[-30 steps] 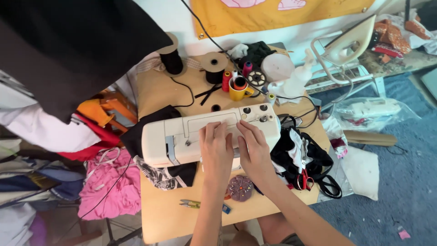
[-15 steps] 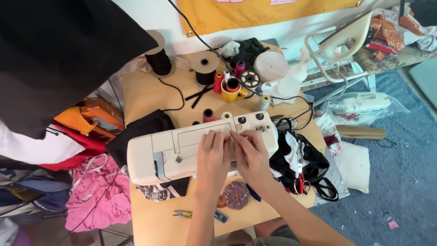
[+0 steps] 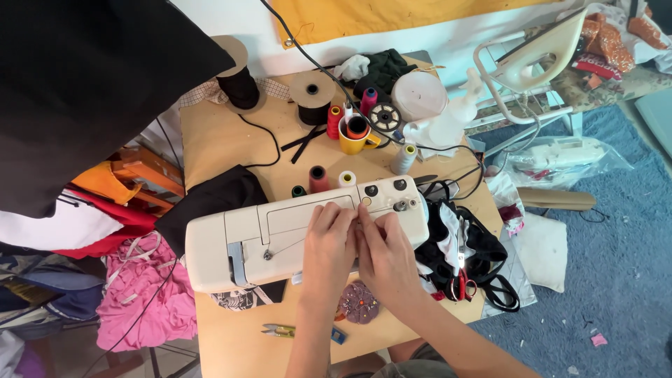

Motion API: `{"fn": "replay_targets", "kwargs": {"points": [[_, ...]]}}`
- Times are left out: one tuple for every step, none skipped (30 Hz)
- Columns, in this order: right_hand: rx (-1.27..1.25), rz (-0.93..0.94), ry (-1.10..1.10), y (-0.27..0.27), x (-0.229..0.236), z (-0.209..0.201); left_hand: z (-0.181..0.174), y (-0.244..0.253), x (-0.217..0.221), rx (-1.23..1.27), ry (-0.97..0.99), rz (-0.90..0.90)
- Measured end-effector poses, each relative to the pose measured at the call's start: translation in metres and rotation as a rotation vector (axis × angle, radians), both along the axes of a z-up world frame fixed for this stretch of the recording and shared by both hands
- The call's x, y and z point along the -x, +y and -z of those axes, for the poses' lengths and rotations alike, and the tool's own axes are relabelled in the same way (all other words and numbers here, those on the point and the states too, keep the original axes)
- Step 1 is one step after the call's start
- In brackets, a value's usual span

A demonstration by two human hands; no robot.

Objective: The person threads a sewing machine by hand, guiding the thread through the tension discs and needle area. They pull the thread taut and adjust the machine's components to ensure proper alignment.

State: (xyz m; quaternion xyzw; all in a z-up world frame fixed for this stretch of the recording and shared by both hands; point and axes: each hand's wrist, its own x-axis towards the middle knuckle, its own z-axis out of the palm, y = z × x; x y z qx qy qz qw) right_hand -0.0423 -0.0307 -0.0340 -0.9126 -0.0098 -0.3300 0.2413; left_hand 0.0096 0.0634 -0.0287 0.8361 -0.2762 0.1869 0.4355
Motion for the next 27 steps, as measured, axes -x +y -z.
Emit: {"fn": "replay_targets", "kwargs": {"points": [[0.000,-0.001,0.001,0.000,-0.001,0.001,-0.001,0.000,-0.001,0.000,0.001,-0.001],[0.008,0.000,0.013,-0.001,-0.001,0.002,-0.002,-0.001,-0.001,-0.006,0.000,-0.001],[0.017,0.001,0.025,-0.003,0.000,0.003,-0.003,-0.002,-0.001,-0.013,-0.002,-0.002],[0.017,0.003,0.026,-0.003,-0.001,0.002,-0.004,-0.003,-0.002,-0.012,-0.002,0.000],[0.024,0.005,0.042,-0.003,-0.001,0.002,-0.004,-0.004,-0.003,-0.016,0.000,0.001],[0.031,0.007,0.059,-0.004,-0.001,0.002,-0.005,-0.005,-0.003,-0.020,0.002,0.001],[0.032,0.008,0.060,-0.005,-0.001,0.000,-0.005,-0.006,-0.005,-0.020,0.003,0.002],[0.039,0.014,0.072,-0.005,-0.001,-0.001,-0.006,-0.007,-0.006,-0.021,0.006,0.013],[0.046,0.020,0.084,-0.005,-0.001,-0.002,-0.006,-0.008,-0.006,-0.022,0.009,0.024],[0.045,0.019,0.086,-0.006,0.000,-0.001,-0.006,-0.009,-0.006,-0.023,0.012,0.024],[0.068,0.033,0.089,-0.008,0.000,0.000,-0.007,-0.010,-0.006,-0.034,0.056,0.028],[0.092,0.047,0.091,-0.009,0.000,0.001,-0.007,-0.010,-0.007,-0.045,0.099,0.033],[0.091,0.047,0.092,-0.009,0.000,0.001,-0.007,-0.009,-0.006,-0.045,0.100,0.033],[0.098,0.048,0.091,-0.009,0.000,0.001,-0.008,-0.009,-0.006,-0.035,0.139,0.045],[0.104,0.049,0.090,-0.009,0.000,0.002,-0.008,-0.008,-0.006,-0.025,0.177,0.057],[0.103,0.049,0.090,-0.010,0.000,0.002,-0.011,-0.005,-0.005,-0.026,0.177,0.057],[0.105,0.047,0.090,-0.010,0.000,0.003,-0.014,-0.002,-0.005,-0.041,0.184,0.066],[0.106,0.043,0.091,-0.010,0.000,0.004,-0.017,0.002,-0.005,-0.055,0.192,0.074],[0.105,0.042,0.092,-0.009,0.002,0.004,-0.019,0.005,-0.004,-0.056,0.193,0.073],[0.081,0.031,0.097,-0.009,0.002,0.004,-0.021,0.008,-0.005,-0.061,0.206,0.070],[0.056,0.020,0.103,-0.008,0.003,0.003,-0.022,0.011,-0.005,-0.066,0.220,0.067],[0.054,0.018,0.105,-0.008,0.003,0.002,-0.025,0.011,-0.004,-0.067,0.222,0.065],[0.041,0.008,0.106,-0.008,0.004,0.001,-0.027,0.012,-0.003,-0.066,0.221,0.047],[0.028,-0.001,0.106,-0.009,0.004,0.000,-0.029,0.012,-0.002,-0.064,0.218,0.032],[0.028,-0.001,0.105,-0.009,0.004,0.000,-0.029,0.012,-0.002,-0.064,0.217,0.031],[0.013,-0.014,0.108,-0.009,0.005,0.001,-0.028,0.011,-0.002,-0.069,0.207,0.037],[-0.002,-0.027,0.111,-0.009,0.006,0.001,-0.027,0.010,-0.002,-0.074,0.196,0.043]]}}
